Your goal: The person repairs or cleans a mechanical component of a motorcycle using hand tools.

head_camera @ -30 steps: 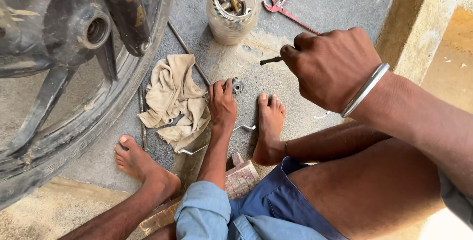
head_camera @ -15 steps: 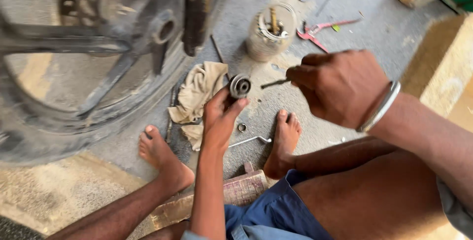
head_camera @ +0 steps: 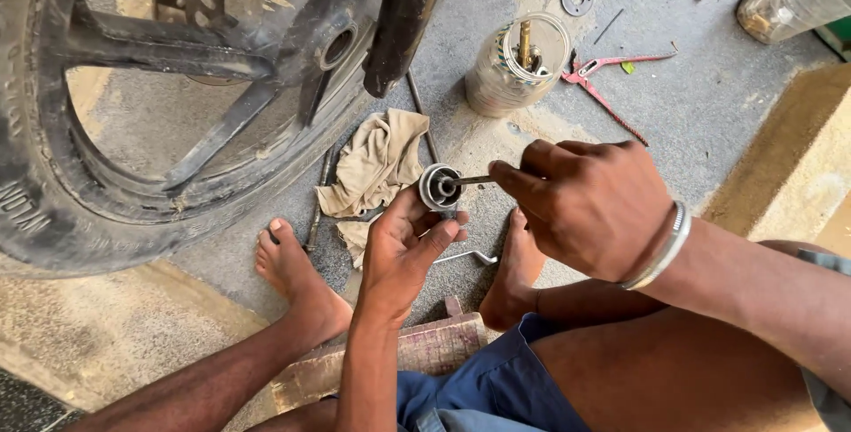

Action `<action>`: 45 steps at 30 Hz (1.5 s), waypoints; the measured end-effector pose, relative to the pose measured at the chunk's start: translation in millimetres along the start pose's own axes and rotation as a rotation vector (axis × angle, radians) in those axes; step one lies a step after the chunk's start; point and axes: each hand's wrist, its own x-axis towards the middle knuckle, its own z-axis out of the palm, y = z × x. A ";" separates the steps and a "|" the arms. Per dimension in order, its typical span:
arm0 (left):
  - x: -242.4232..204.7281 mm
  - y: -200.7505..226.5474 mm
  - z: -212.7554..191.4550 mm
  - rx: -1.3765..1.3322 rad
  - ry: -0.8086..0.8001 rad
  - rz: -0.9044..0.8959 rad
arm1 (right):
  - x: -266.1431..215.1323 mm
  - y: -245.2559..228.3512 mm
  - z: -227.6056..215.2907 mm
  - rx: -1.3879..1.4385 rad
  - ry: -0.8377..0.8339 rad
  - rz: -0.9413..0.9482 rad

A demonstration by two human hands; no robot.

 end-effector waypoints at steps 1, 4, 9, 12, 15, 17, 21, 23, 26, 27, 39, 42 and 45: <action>1.2 -0.4 -0.2 -0.001 0.000 -0.007 | -0.4 0.7 1.1 0.009 0.007 0.002; 3.9 -1.1 -0.8 -0.009 0.014 -0.014 | -1.0 5.0 0.3 0.072 -0.057 0.076; 10.0 -1.6 -0.8 -0.001 0.022 0.013 | -0.6 13.1 -5.0 0.189 0.023 0.102; 10.7 -2.1 1.1 -0.055 0.022 -0.026 | -1.5 14.7 -4.3 0.226 0.000 0.132; 13.8 -4.7 3.5 -0.032 0.010 -0.022 | -1.3 16.8 -0.3 0.246 0.008 0.135; 14.8 -6.1 3.7 -0.033 0.012 -0.028 | -2.2 19.6 1.8 0.262 0.016 0.146; 16.3 -10.2 3.9 -0.028 -0.001 0.004 | -4.2 23.2 4.6 0.272 0.005 0.185; 16.7 -11.7 4.1 -0.027 -0.020 0.012 | -5.8 23.7 5.3 0.268 0.010 0.192; 16.4 -12.8 5.0 -0.035 -0.046 0.021 | -8.5 24.7 6.4 0.289 0.013 0.190; 16.3 -13.1 5.5 -0.040 -0.053 0.023 | -8.8 25.5 6.8 0.302 0.009 0.184; 15.1 -14.8 11.4 0.177 0.010 0.120 | -10.4 9.6 -8.4 0.190 0.060 0.082; 14.3 -13.6 15.2 0.287 0.058 0.136 | -12.2 7.5 -7.5 0.156 0.066 0.073; 13.0 -11.6 17.3 0.372 0.069 0.147 | -12.6 7.0 -4.5 0.106 0.086 0.058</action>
